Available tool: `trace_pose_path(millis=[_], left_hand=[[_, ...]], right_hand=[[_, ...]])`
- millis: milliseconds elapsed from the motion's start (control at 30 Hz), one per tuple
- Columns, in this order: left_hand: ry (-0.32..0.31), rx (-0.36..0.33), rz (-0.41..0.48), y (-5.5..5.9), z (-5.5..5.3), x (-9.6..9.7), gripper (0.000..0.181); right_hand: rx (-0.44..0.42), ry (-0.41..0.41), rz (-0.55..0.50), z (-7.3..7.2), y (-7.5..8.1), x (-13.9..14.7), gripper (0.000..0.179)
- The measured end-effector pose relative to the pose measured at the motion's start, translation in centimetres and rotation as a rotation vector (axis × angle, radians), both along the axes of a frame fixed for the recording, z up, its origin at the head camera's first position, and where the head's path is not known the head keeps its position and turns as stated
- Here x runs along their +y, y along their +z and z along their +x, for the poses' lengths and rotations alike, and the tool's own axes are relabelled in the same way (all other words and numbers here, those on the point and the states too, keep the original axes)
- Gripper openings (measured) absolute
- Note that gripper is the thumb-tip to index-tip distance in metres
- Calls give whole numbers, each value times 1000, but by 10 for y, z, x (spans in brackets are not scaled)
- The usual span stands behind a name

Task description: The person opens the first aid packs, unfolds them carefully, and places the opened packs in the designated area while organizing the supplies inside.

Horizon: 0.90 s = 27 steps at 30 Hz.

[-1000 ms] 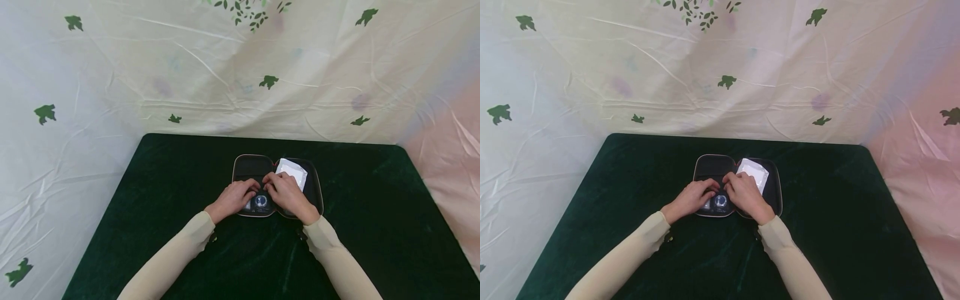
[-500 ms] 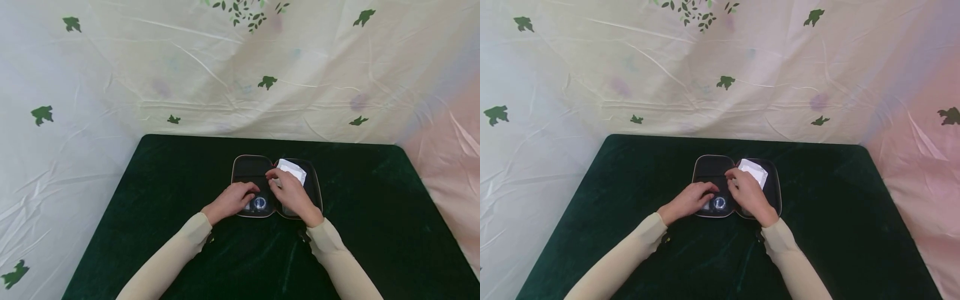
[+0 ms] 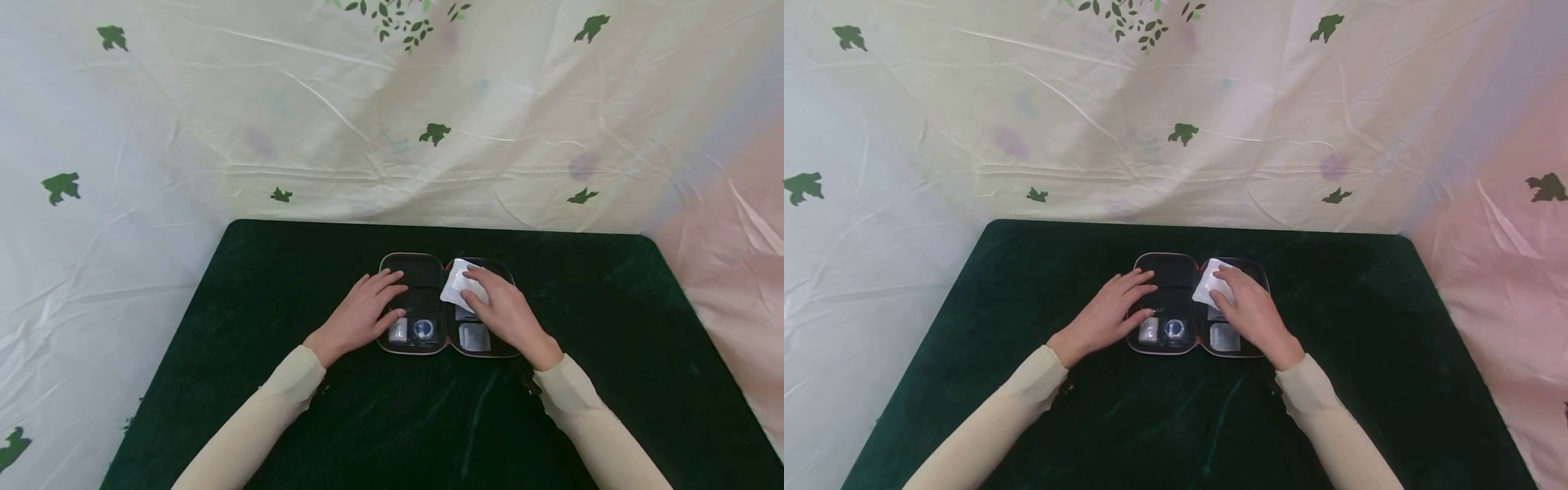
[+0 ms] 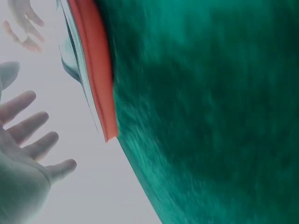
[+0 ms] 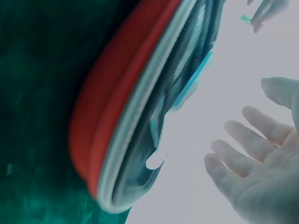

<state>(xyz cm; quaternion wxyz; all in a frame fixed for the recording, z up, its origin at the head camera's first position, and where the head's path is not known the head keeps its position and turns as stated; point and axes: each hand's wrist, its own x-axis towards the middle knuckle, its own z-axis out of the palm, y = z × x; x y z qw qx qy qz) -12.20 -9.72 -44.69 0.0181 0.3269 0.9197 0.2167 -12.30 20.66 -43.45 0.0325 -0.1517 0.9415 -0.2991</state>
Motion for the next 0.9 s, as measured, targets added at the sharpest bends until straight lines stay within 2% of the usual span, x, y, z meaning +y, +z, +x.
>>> trace_pose_path(millis=[233,467,667,900], left_hand=[[67,-16,-104,-2,-24,-4,63],[88,-18,-245,-10,-43,3,71],[70,4,-311,-15,-54,9,70],[33,41,-338,-16,-59,11,58]], right_hand=[[-71,88,129,-8,-5,9,65],[-108,111,199,-13,-13,12,78],[-116,132,241,-13,-19,12,82],[-88,149,295,-12,-20,10,74]])
